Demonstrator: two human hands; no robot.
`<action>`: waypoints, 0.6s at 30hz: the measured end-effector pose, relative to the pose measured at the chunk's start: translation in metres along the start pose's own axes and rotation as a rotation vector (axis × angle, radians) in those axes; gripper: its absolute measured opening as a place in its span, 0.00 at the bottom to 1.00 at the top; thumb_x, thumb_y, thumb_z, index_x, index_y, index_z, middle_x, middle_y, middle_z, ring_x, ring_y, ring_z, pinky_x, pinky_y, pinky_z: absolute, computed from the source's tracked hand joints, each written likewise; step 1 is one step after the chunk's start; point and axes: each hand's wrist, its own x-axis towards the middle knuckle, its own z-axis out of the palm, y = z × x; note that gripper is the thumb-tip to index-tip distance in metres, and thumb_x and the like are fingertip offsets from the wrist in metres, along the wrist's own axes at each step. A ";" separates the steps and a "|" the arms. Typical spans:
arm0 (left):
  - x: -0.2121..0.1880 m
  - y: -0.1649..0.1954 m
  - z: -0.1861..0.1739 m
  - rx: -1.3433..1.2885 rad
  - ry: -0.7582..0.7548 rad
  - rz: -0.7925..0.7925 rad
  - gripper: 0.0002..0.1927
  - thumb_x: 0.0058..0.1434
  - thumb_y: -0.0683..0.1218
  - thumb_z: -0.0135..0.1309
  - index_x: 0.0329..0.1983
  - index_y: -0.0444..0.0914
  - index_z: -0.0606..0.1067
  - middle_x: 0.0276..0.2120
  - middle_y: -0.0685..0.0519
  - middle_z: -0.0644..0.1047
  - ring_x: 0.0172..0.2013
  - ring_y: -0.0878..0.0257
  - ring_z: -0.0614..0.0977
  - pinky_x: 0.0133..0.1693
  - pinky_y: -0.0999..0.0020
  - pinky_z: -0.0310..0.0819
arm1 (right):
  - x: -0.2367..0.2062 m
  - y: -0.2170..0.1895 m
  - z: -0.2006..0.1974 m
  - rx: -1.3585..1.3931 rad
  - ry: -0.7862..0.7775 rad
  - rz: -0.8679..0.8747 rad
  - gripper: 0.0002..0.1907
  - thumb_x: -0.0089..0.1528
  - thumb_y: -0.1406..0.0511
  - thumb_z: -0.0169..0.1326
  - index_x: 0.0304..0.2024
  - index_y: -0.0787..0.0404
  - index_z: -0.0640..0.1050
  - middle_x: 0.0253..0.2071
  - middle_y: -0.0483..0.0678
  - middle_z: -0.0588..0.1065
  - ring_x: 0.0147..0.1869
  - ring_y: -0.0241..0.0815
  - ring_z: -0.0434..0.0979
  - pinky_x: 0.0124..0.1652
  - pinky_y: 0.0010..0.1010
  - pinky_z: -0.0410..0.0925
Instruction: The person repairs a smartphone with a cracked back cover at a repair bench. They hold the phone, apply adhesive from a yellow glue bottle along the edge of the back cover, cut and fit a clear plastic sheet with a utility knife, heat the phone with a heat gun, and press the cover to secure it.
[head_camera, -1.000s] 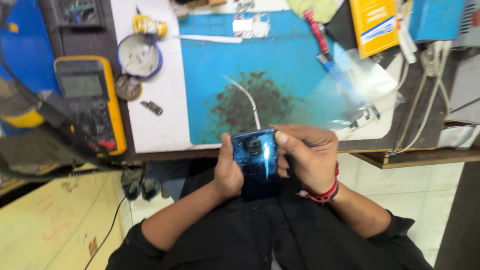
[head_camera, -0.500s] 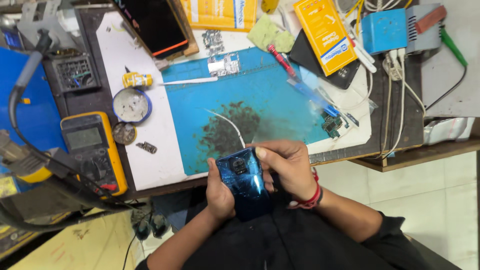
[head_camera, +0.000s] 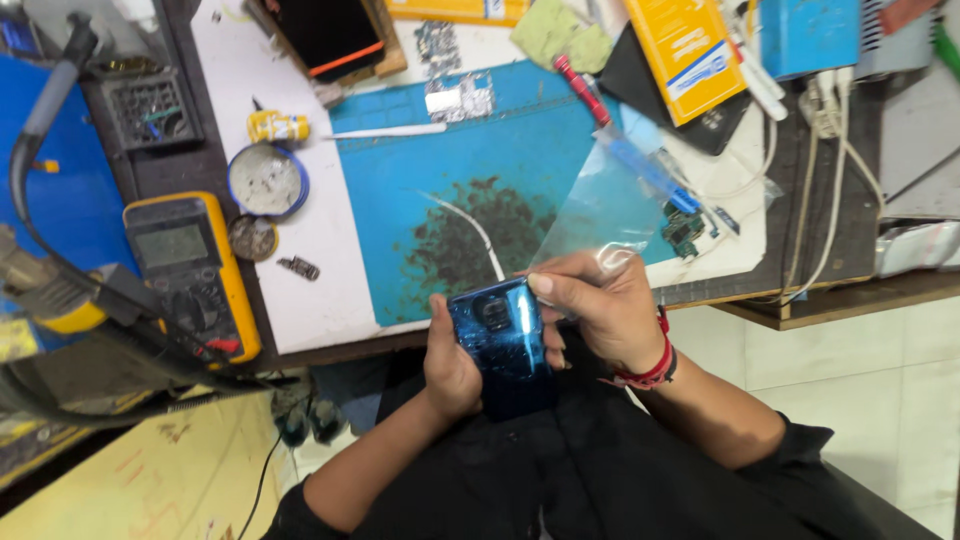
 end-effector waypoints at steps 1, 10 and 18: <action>-0.002 -0.002 -0.003 -0.015 0.034 0.007 0.51 0.71 0.75 0.22 0.61 0.25 0.71 0.46 0.38 0.80 0.45 0.49 0.83 0.53 0.54 0.78 | 0.000 0.002 0.001 0.009 -0.002 -0.027 0.09 0.64 0.72 0.57 0.40 0.76 0.81 0.24 0.53 0.75 0.19 0.38 0.72 0.15 0.30 0.65; -0.008 -0.018 -0.018 -0.070 0.092 0.000 0.43 0.76 0.69 0.23 0.63 0.28 0.70 0.48 0.40 0.79 0.47 0.50 0.83 0.55 0.57 0.77 | -0.006 0.015 0.016 0.104 0.143 -0.061 0.10 0.66 0.69 0.57 0.42 0.74 0.82 0.22 0.50 0.73 0.15 0.33 0.65 0.14 0.24 0.58; -0.006 -0.006 -0.007 -0.116 -0.056 -0.009 0.51 0.72 0.76 0.25 0.67 0.25 0.68 0.51 0.38 0.79 0.49 0.49 0.82 0.57 0.53 0.78 | -0.002 0.008 0.008 -0.081 0.030 -0.160 0.06 0.68 0.72 0.57 0.42 0.74 0.80 0.26 0.51 0.75 0.21 0.35 0.70 0.18 0.28 0.65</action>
